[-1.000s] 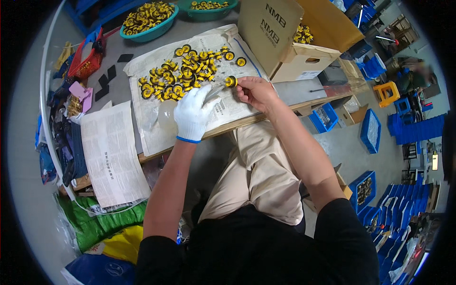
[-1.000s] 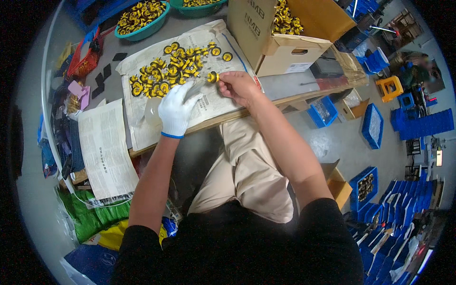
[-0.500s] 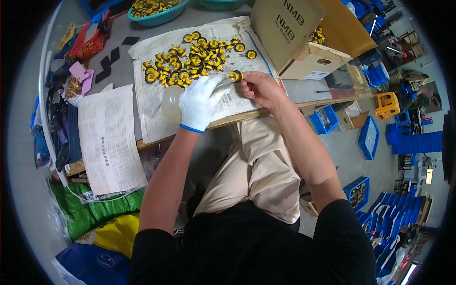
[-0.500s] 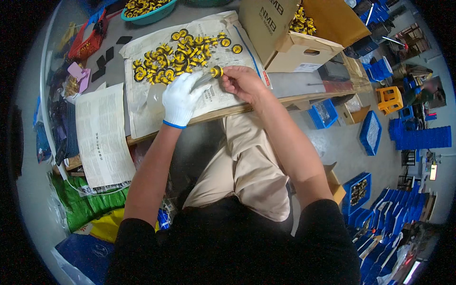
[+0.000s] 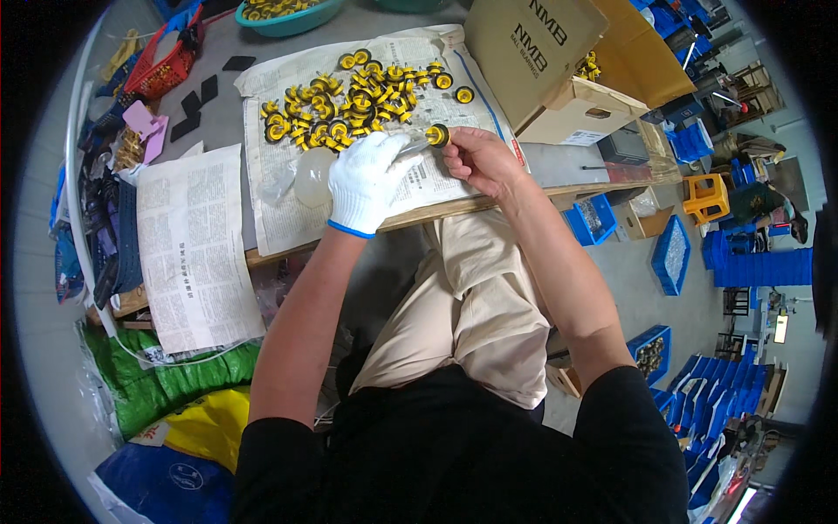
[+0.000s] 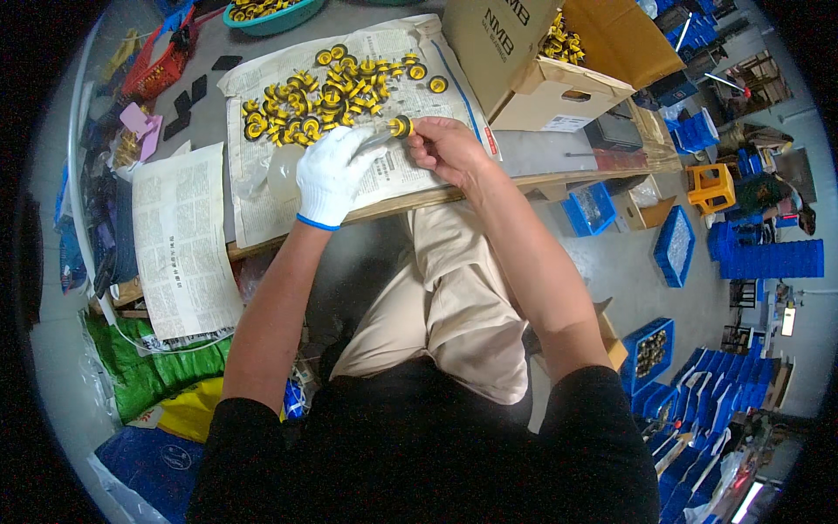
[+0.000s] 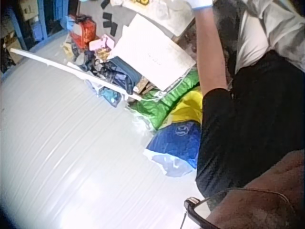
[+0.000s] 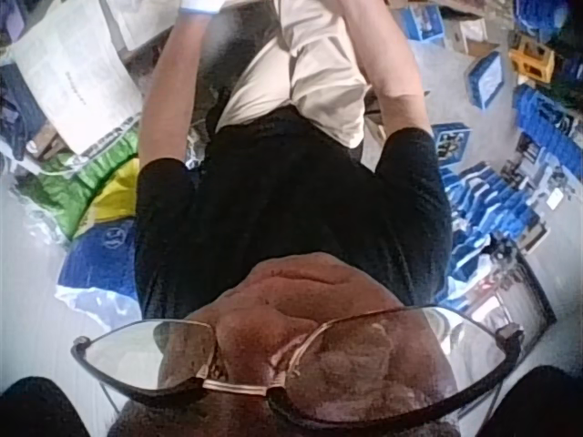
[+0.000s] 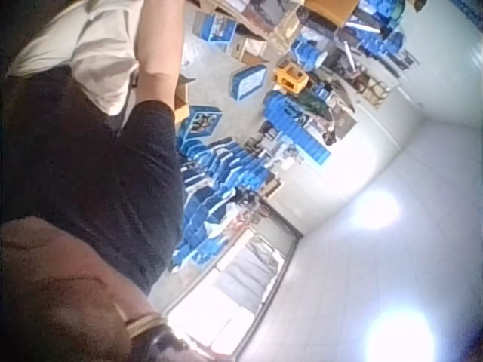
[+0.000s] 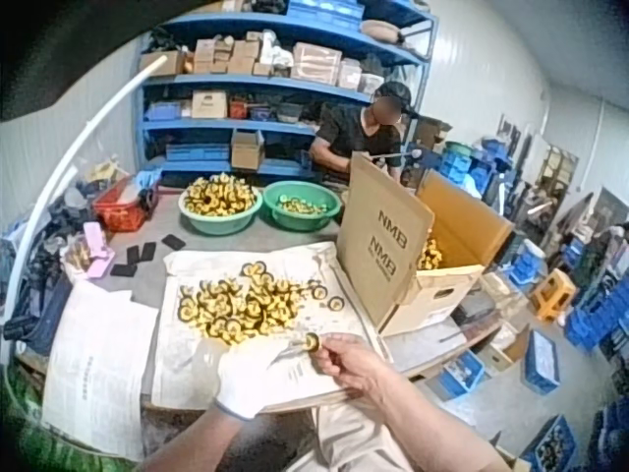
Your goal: The person sorts small yellow and black mechanical parts by hand at a workbench, inspecting them one by one.
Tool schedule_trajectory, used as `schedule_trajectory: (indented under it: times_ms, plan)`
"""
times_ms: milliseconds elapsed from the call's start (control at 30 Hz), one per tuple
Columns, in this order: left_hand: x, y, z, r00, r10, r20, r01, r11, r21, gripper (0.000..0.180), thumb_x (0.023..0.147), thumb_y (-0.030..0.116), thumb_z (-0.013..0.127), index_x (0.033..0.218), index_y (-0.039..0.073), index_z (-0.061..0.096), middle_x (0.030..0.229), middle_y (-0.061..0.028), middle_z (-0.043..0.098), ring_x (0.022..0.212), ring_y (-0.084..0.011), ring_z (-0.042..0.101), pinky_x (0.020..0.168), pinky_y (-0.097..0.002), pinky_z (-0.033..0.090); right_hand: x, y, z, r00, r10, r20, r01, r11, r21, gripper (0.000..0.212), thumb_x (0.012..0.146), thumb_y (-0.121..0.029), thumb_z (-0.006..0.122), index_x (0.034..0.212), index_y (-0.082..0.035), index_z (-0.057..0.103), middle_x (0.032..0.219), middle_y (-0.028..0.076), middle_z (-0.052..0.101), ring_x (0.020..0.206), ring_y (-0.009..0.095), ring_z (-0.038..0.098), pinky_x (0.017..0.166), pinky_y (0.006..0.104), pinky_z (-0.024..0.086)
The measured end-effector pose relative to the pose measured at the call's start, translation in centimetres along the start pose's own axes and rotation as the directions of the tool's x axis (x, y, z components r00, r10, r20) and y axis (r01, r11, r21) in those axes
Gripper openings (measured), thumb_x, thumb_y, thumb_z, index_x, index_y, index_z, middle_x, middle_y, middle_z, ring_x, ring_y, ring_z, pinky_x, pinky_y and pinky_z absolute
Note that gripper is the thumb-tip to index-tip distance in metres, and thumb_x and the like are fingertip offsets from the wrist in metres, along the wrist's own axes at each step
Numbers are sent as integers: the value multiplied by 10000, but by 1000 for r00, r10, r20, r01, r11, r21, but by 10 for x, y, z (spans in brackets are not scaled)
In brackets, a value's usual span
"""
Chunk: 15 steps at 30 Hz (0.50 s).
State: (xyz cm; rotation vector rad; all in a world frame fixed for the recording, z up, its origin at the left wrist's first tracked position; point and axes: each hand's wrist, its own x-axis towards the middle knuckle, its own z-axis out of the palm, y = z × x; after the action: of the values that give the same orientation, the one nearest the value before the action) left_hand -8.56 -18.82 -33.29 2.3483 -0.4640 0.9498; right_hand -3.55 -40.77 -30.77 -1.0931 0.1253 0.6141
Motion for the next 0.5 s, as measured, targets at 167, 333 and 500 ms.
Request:
schedule_trajectory:
  times_ms: [167, 333, 500]
  plan:
    - [0, 1, 0, 1000, 2, -1, -2, 1000, 16, 290, 811, 348, 806, 1025, 160, 755, 934, -38, 684, 838, -267, 691, 719, -405, 559, 1, 0, -5, 999, -3, 47, 4, 1000, -19, 211, 1098, -159, 505, 964, -26, 600, 767, 18, 532, 599, 86, 443, 461, 212, 325]
    - [-1, 0, 0, 1000, -10, 17, 10, 1000, 4, 288, 825, 347, 794, 1034, 153, 752, 941, -45, 682, 852, -275, 689, 735, -413, 556, -1, -1, -6, 995, 4, 104, -3, 1000, -14, 216, 1101, -169, 502, 955, -36, 592, 756, 15, 518, 596, 81, 430, 458, 213, 318]
    - [1, 3, -3, 999, -25, 30, 25, 1000, -12, 310, 842, 361, 778, 1074, 159, 746, 952, -56, 684, 873, -288, 690, 756, -423, 554, -2, -3, -7, 996, 30, 87, -31, 1000, 5, 229, 1104, -157, 507, 921, -38, 576, 743, 27, 527, 589, 102, 429, 472, 224, 322]
